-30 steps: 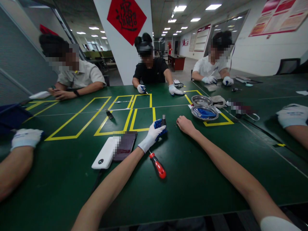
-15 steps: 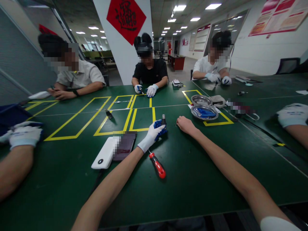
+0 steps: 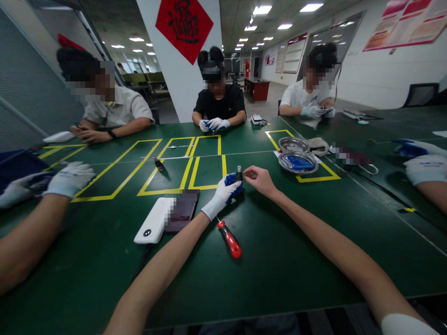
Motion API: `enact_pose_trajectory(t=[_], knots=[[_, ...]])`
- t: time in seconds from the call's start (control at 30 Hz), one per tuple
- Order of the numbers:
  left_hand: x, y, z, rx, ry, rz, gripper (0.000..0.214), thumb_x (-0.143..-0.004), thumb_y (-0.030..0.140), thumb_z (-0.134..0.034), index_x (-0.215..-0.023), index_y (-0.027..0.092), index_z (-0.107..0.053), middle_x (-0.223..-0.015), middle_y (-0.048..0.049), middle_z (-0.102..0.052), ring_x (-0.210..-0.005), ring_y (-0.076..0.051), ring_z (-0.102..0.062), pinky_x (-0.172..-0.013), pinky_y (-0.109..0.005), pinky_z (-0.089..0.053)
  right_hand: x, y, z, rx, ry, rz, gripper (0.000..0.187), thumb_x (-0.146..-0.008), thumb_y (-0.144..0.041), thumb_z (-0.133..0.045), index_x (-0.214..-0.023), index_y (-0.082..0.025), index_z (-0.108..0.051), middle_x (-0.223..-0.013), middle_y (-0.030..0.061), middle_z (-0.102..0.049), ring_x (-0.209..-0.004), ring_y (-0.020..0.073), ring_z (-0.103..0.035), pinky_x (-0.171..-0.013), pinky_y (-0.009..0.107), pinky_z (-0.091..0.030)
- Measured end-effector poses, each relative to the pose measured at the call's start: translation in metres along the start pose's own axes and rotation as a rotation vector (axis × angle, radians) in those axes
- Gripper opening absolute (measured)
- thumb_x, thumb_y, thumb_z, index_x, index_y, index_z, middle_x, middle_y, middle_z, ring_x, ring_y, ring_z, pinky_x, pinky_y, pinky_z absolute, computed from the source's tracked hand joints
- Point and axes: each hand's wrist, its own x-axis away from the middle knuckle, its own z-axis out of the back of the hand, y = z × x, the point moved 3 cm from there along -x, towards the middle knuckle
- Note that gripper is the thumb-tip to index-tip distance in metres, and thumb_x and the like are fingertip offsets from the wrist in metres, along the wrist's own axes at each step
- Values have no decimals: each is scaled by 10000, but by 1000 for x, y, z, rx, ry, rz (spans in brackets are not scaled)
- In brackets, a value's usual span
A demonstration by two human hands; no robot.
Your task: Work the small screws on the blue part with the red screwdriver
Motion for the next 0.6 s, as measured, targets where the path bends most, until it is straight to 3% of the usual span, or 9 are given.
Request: enact_pose_trajectory(t=[0.33,0.47,0.6], knots=[[4,2,-3,-92,54,-117,479,-611,256,-775,-1038,127,-602,-1014,-103,-670,-878,-188,-633,-873,-385,-493,11,-15,-10,619,-121,329,171,-910,-108,-443,-994,-147,-587,-924,112,-642,-887,229,-581,-795,363,-504],[4,0,-1,-122,63,-154,464,-616,262,-769,-1029,136,-599,-1009,-97,-671,-892,-190,-633,-894,-394,-484,12,-17,-11,626,-135,349,186,-919,-108,-426,-1015,-142,-581,-947,117,-643,-899,230,-577,-805,367,-501],[3,-1,-1,-119,40,-153,463,-635,280,-759,-1045,142,-594,-1028,-93,-662,-910,-188,-626,-898,-384,-483,9,-15,-8,421,-37,242,126,-879,-132,-513,-979,-158,-586,-923,87,-647,-859,206,-609,-804,361,-518]])
